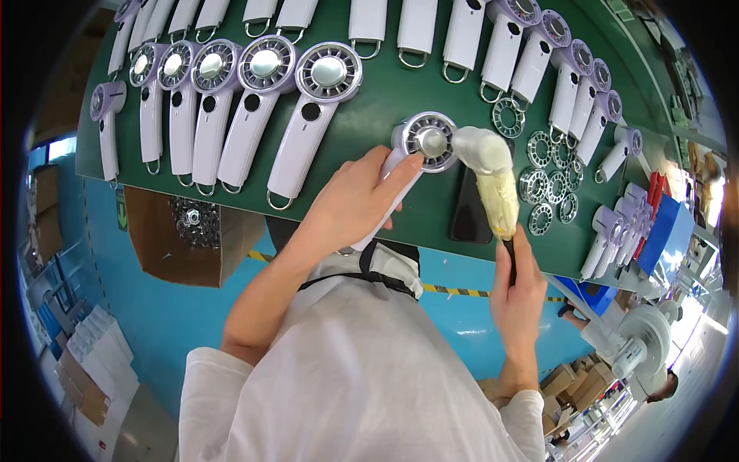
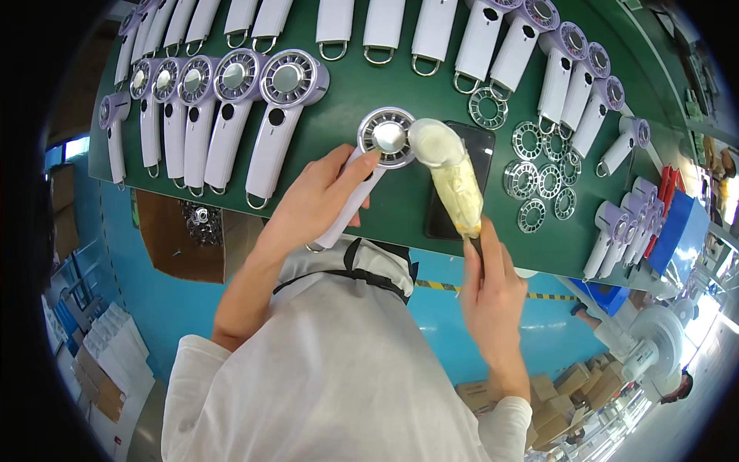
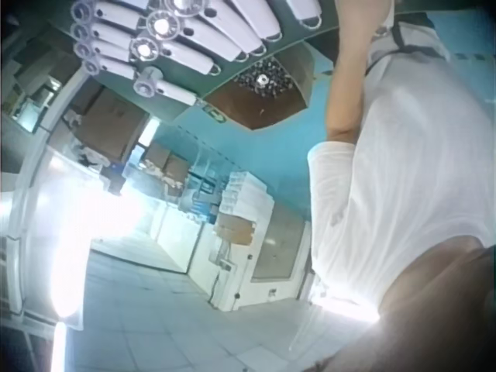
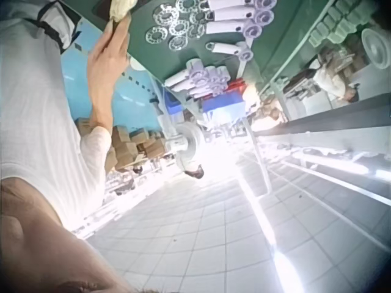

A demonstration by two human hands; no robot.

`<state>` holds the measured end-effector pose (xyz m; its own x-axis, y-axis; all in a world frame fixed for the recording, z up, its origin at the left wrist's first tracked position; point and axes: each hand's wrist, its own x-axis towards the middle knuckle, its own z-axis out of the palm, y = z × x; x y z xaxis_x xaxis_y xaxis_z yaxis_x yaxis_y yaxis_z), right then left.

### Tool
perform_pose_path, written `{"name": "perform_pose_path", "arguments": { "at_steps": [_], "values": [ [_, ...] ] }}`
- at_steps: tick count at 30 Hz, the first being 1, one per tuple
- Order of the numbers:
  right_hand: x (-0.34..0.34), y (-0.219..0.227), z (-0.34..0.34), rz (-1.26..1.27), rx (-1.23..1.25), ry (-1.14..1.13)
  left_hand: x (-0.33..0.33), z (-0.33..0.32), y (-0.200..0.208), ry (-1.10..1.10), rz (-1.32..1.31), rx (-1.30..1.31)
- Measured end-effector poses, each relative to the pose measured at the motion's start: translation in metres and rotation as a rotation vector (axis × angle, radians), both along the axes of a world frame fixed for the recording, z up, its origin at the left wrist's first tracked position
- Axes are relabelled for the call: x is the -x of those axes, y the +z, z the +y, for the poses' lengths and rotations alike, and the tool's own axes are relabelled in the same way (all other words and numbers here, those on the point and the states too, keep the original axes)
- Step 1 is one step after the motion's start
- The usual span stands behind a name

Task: Assembling portable handheld fans by inserting grills and using a mallet to tap them into place.

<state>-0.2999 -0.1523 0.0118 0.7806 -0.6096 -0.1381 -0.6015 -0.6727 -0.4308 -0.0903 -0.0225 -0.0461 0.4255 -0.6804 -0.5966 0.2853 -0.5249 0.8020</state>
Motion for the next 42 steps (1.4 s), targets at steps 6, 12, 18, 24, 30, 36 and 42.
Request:
{"name": "perform_pose_path", "arguments": {
  "at_steps": [6, 12, 18, 24, 30, 36, 42],
  "values": [
    [0.005, -0.004, -0.003, -0.213, 0.002, -0.070, -0.001, 0.000, 0.001, 0.003, 0.019, -0.003],
    [-0.021, -0.016, -0.003, -0.178, 0.006, 0.029, 0.000, 0.001, -0.003, 0.007, -0.025, 0.021],
    [-0.009, -0.026, -0.009, -0.339, -0.084, -0.269, 0.004, 0.008, -0.001, 0.037, -0.064, 0.029],
    [0.045, -0.055, -0.036, -0.580, 0.042, -0.658, 0.005, 0.000, -0.004, 0.060, -0.453, 0.004],
    [0.097, -0.094, -0.065, -0.648, 0.181, -0.827, -0.005, -0.005, -0.016, 0.114, -0.992, -0.086],
    [0.122, -0.083, -0.077, -0.429, 0.285, -0.945, -0.002, -0.011, -0.016, -0.022, -1.388, -0.251],
    [0.129, -0.094, -0.101, -0.251, 0.349, -0.851, -0.004, -0.015, -0.012, 0.031, -1.406, -0.266]
  ]
}}
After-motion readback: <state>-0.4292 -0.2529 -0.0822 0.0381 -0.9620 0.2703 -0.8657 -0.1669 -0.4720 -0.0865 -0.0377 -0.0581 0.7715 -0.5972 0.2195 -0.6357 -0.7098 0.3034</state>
